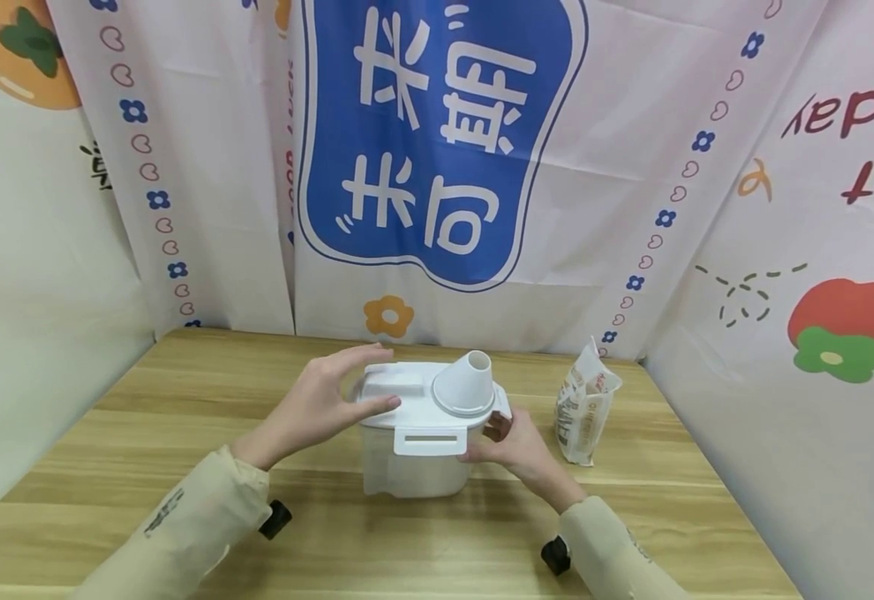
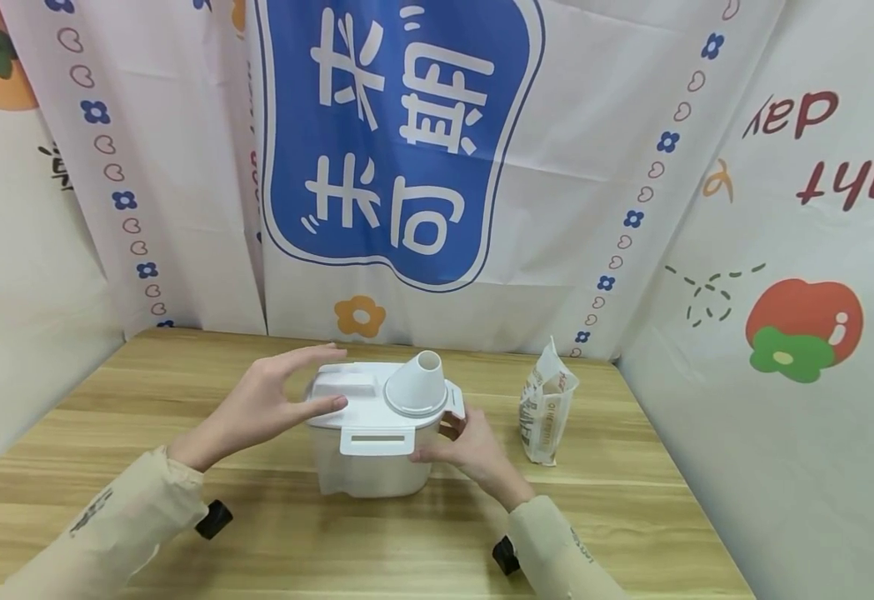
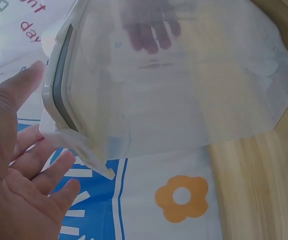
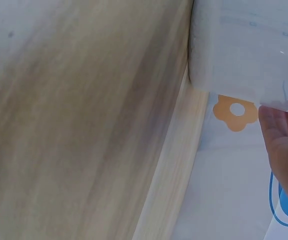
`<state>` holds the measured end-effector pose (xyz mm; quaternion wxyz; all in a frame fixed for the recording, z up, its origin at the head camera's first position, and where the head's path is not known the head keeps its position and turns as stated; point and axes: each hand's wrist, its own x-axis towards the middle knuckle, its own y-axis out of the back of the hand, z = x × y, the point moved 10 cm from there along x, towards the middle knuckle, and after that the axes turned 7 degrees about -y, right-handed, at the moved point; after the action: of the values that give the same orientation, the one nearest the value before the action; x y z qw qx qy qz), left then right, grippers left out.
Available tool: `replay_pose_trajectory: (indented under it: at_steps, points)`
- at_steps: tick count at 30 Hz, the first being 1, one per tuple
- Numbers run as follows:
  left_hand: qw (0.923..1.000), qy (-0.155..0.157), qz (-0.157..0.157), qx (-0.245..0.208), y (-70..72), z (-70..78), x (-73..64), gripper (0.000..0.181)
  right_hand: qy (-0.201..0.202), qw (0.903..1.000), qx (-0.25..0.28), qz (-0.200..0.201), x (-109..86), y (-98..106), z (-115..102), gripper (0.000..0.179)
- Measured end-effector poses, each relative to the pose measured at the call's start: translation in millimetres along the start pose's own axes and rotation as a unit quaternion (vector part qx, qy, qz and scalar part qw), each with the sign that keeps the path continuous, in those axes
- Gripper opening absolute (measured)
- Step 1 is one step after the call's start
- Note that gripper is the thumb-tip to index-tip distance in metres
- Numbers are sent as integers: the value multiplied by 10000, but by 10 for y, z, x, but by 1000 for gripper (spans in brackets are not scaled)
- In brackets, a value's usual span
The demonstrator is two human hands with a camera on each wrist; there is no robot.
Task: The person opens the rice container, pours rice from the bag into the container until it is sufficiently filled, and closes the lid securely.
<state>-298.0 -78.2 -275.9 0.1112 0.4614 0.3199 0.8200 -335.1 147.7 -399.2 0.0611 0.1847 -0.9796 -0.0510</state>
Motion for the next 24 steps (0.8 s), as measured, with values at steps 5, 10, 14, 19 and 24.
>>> replay_pose_trajectory:
  at_steps: [5,10,14,19,24]
  points:
    - [9991,305,-111,-282,-69,-80,22,42,-36,10000,-41,57,-17,4,2,72]
    - [9990,297,-6,-336,-99,-109,68,30,-151,9998,-38,126,-25,3,8,71]
    - [9983,427,24,-407,-113,-169,90,25,-169,9998,44,71,-31,-17,-1,72]
    - [9958,638,-11,-655,-134,-232,85,22,-269,9996,0,66,-40,-23,14,72]
    - [9931,647,30,-978,-132,-234,80,22,-280,9995,-46,115,-46,-15,24,73]
